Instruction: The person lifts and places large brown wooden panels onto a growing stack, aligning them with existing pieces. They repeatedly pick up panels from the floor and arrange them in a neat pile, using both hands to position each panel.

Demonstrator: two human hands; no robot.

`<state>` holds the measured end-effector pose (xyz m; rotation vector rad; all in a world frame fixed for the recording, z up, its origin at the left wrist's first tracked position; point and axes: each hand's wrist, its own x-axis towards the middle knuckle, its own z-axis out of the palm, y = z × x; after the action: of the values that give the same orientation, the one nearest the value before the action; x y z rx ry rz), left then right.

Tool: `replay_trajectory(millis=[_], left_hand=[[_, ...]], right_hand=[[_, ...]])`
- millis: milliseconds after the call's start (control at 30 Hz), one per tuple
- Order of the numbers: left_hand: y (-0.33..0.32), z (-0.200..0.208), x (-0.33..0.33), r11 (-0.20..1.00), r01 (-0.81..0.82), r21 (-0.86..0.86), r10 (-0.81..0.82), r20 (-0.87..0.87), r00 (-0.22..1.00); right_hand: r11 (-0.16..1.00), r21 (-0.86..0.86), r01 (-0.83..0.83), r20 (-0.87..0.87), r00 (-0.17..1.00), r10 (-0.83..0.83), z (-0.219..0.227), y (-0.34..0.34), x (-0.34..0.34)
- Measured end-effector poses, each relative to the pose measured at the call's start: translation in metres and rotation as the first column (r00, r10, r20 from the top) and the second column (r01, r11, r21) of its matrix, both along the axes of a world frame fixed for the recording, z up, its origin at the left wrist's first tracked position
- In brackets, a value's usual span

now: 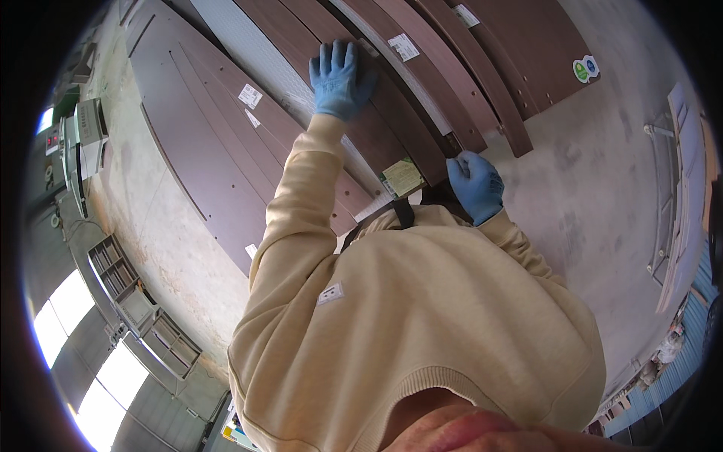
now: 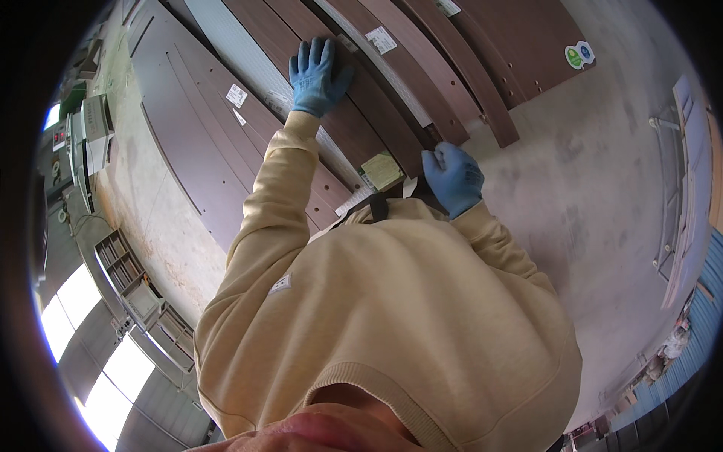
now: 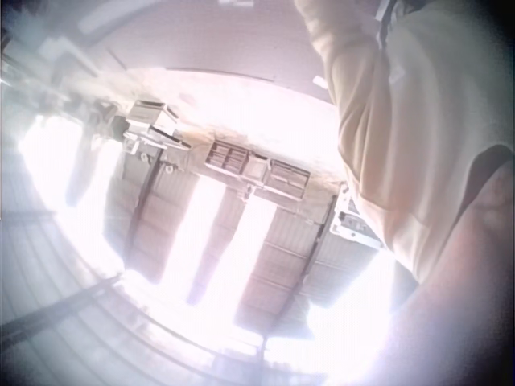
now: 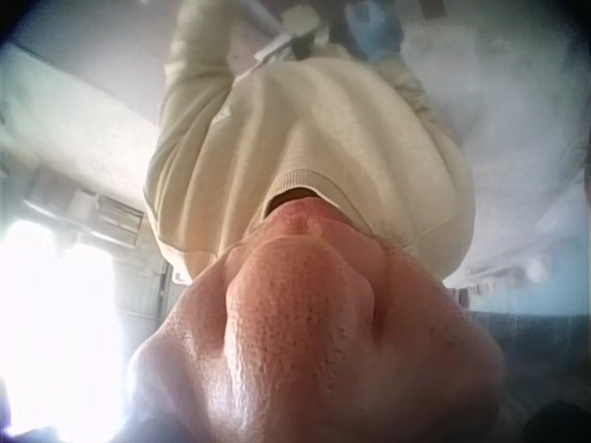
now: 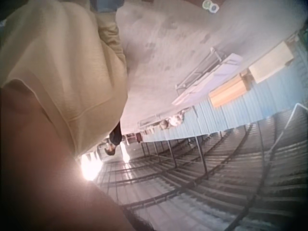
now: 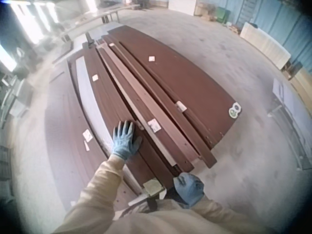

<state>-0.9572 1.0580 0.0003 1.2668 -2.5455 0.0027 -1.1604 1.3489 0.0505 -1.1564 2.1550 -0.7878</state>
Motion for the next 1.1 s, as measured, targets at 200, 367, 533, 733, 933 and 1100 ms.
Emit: replay_trajectory(millis=[200,367,533,733,933,1100], left_hand=[[-0.001,-0.005,-0.013,1.0,0.022,-0.013,-0.022,0.02,1.0],[0.0,-0.004,-0.021,0.998,0.058,0.024,-0.059,0.047,0.997],[-0.005,-0.004,-0.021,0.996,0.081,0.034,-0.082,0.032,0.996],[-0.012,-0.009,-0.018,0.996,0.088,0.007,-0.088,0.011,0.996],[-0.014,-0.01,-0.02,0.996,0.085,-0.02,-0.086,-0.03,0.996],[-0.013,-0.004,-0.021,0.996,0.08,-0.025,-0.081,-0.035,0.996]], right_hand=[[0.917,0.389,0.084,0.325,0.919,-0.222,-0.059,0.026,0.002],[0.847,0.505,0.166,0.784,0.321,-0.531,-0.065,0.019,0.011],[0.834,0.521,0.182,0.799,0.242,-0.551,-0.056,0.01,0.016],[0.853,0.492,0.173,0.816,0.249,-0.521,-0.057,0.005,0.019],[0.893,0.445,0.061,0.795,0.431,-0.426,-0.069,0.008,0.01],[0.995,0.093,-0.017,-0.059,0.998,0.023,-0.037,0.01,-0.022]])
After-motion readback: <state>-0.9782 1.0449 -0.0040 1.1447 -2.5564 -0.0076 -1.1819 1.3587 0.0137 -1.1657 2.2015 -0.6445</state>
